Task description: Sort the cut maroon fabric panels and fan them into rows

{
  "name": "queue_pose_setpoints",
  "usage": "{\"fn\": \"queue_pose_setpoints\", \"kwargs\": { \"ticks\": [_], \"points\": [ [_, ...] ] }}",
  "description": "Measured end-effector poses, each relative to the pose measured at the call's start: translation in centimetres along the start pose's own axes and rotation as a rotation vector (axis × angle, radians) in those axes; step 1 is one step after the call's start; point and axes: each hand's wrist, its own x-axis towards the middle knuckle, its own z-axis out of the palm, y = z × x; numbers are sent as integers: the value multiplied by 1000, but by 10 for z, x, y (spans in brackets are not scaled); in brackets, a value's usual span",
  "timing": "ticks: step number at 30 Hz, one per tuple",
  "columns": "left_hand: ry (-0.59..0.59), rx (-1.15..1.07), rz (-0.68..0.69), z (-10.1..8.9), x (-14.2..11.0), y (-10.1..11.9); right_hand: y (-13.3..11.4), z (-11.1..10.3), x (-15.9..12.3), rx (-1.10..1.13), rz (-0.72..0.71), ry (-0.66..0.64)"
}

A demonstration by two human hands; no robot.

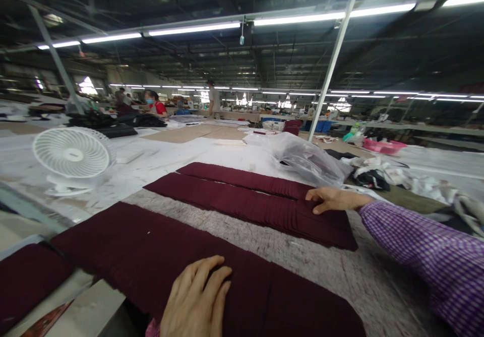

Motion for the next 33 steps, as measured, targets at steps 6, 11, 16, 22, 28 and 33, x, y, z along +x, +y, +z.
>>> {"fn": "queue_pose_setpoints", "kwargs": {
  "ticks": [6,11,16,22,28,33],
  "points": [
    [8,-19,-16,-1,2,3,-26,-9,5,-142,-110,-35],
    [10,-24,-17,-1,3,3,-38,-12,19,-256,-141,-118],
    [5,-23,-18,-2,3,5,-35,-12,26,-338,-137,-134],
    [17,-26,-27,-2,4,7,-33,-13,18,-324,-169,-81],
    [8,-27,-30,-3,3,7,-24,-10,9,-178,-131,-52],
    [-1,-15,-26,-2,2,5,-1,-4,8,-17,-13,-10]
  ]
}}
